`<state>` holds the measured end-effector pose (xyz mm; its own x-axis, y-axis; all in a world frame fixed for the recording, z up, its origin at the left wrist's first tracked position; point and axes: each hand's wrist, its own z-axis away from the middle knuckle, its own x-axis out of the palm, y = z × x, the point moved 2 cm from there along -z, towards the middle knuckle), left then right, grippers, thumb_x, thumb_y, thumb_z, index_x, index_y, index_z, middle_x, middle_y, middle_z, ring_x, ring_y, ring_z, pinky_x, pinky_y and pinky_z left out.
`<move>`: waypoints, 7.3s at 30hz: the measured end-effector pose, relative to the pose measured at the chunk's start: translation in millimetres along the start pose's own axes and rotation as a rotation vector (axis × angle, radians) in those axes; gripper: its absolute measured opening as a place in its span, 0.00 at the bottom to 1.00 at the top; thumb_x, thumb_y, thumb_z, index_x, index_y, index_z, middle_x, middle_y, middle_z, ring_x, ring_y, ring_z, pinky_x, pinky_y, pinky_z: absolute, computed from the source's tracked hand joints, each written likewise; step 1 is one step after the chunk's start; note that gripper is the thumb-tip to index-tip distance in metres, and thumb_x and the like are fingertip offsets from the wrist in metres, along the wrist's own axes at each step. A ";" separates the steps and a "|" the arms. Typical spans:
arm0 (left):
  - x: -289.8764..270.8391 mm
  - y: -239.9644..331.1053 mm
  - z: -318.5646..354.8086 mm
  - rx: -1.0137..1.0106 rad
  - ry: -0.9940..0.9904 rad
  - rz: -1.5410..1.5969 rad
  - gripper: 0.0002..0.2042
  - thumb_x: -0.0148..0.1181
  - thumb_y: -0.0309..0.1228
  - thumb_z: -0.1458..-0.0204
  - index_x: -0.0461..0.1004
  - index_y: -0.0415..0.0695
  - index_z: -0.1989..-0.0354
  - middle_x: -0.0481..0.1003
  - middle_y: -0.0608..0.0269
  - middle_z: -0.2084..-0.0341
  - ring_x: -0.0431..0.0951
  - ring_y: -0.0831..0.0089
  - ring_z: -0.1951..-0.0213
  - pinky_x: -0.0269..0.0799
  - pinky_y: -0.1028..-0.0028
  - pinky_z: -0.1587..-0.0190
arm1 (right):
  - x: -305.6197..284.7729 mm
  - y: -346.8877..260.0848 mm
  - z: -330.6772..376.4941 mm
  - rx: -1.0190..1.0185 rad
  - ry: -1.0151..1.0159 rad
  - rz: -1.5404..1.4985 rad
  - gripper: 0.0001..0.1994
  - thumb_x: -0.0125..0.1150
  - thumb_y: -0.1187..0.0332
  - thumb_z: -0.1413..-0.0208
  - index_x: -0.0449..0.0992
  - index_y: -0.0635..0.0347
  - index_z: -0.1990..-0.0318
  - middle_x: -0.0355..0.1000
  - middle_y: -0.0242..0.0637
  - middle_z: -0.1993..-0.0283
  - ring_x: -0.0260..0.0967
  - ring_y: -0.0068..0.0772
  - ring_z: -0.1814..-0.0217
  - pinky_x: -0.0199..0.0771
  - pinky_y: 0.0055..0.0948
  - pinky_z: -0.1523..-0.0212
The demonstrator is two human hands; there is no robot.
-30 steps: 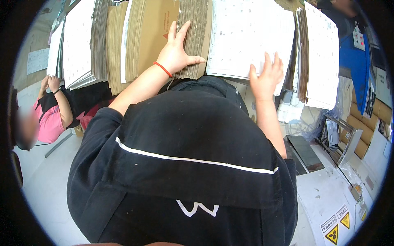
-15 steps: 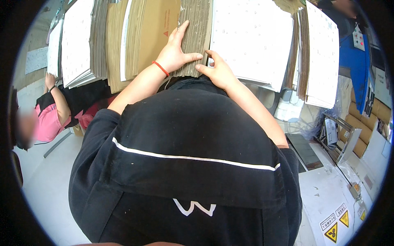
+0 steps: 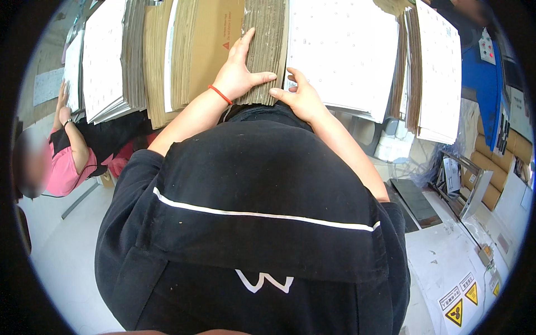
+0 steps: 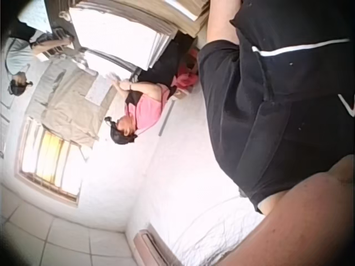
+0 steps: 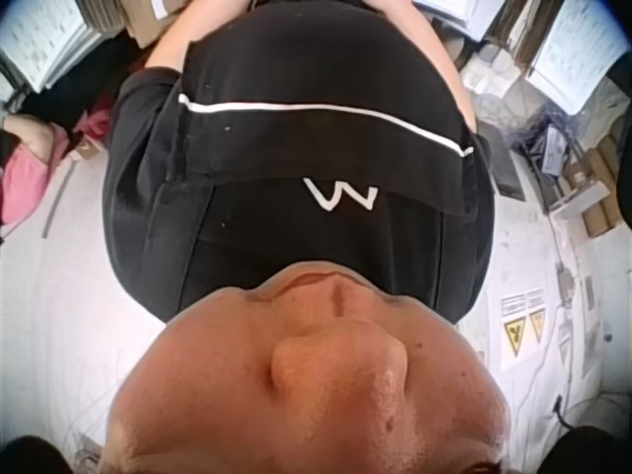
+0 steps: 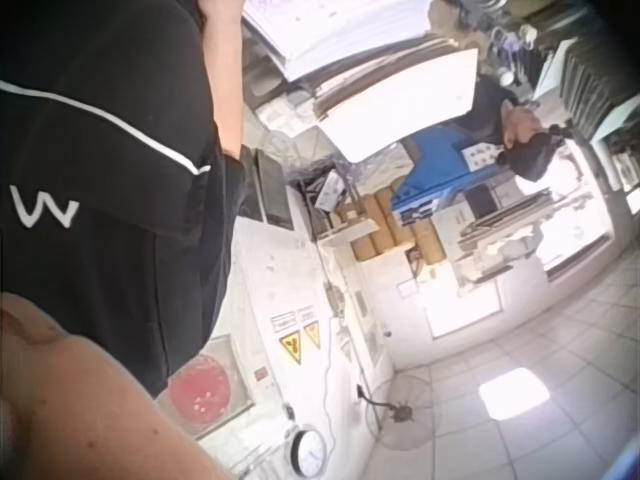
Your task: The person repeatedly lifts stacks of flat cardboard sheets and places them onto a growing pile on the table. They align the edges and adjust the stack multiple times while another person works nearby.
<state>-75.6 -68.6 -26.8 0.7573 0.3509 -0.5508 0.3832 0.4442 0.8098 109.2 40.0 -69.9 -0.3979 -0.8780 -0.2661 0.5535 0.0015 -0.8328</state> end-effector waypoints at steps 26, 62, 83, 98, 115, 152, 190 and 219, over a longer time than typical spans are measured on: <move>-0.4 -12.2 -1.4 0.062 0.029 -0.049 0.61 0.82 0.49 0.63 0.44 0.50 0.22 0.53 0.38 0.28 0.54 0.46 0.27 0.57 0.54 0.28 | 8.3 -35.5 23.2 -0.210 0.282 0.439 0.43 0.75 0.49 0.53 0.65 0.56 0.31 0.48 0.66 0.25 0.48 0.65 0.23 0.56 0.53 0.27; -6.3 -12.2 -4.1 0.060 -0.081 -0.034 0.59 0.80 0.44 0.57 0.40 0.50 0.22 0.49 0.37 0.27 0.53 0.45 0.26 0.56 0.54 0.27 | 17.0 -46.8 25.0 -0.212 0.315 0.547 0.37 0.74 0.47 0.52 0.71 0.59 0.38 0.53 0.68 0.28 0.59 0.66 0.29 0.64 0.51 0.32; -8.8 -15.5 -5.0 0.082 -0.111 0.010 0.58 0.79 0.42 0.55 0.39 0.50 0.22 0.50 0.36 0.27 0.51 0.44 0.26 0.54 0.53 0.26 | 14.6 -40.3 25.2 -0.154 0.297 0.458 0.43 0.77 0.47 0.55 0.67 0.57 0.33 0.51 0.64 0.26 0.53 0.64 0.25 0.59 0.51 0.28; -9.9 -16.4 -4.4 0.091 -0.100 0.012 0.59 0.79 0.41 0.56 0.39 0.49 0.22 0.50 0.36 0.27 0.51 0.45 0.25 0.53 0.55 0.26 | 13.8 -40.5 27.4 -0.241 0.354 0.427 0.38 0.67 0.61 0.48 0.61 0.56 0.28 0.46 0.67 0.24 0.54 0.69 0.25 0.64 0.50 0.30; -11.0 -16.2 -4.7 0.071 -0.116 -0.001 0.59 0.79 0.42 0.56 0.39 0.50 0.22 0.49 0.35 0.27 0.52 0.44 0.26 0.55 0.54 0.26 | 19.1 -55.1 27.6 -0.120 0.311 0.539 0.47 0.75 0.46 0.53 0.61 0.55 0.29 0.50 0.67 0.26 0.58 0.66 0.27 0.65 0.51 0.32; -13.0 -18.1 -4.1 0.079 -0.113 -0.024 0.59 0.79 0.43 0.56 0.39 0.50 0.22 0.50 0.35 0.27 0.52 0.44 0.26 0.55 0.54 0.26 | 22.1 -48.6 26.3 -0.137 0.323 0.453 0.46 0.73 0.52 0.53 0.58 0.52 0.26 0.48 0.68 0.26 0.53 0.66 0.24 0.61 0.50 0.28; -16.1 -32.3 -8.4 0.142 -0.168 0.093 0.55 0.76 0.38 0.52 0.40 0.59 0.21 0.45 0.35 0.25 0.49 0.44 0.24 0.54 0.56 0.26 | 33.3 -56.8 20.3 -0.302 0.328 0.544 0.39 0.79 0.49 0.55 0.71 0.55 0.37 0.39 0.66 0.22 0.54 0.67 0.26 0.64 0.51 0.31; -15.6 -27.8 -6.7 0.135 -0.151 0.067 0.54 0.76 0.37 0.52 0.41 0.54 0.21 0.51 0.41 0.26 0.53 0.48 0.26 0.54 0.57 0.26 | 32.1 -65.8 23.5 -0.290 0.370 0.633 0.39 0.79 0.46 0.58 0.74 0.55 0.39 0.42 0.70 0.24 0.57 0.68 0.27 0.65 0.51 0.32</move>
<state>-101.6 -80.9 -42.1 0.8501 0.2442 -0.4665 0.3888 0.3063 0.8689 77.3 0.4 -12.2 -0.3170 -0.4521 -0.8337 0.5634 0.6173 -0.5490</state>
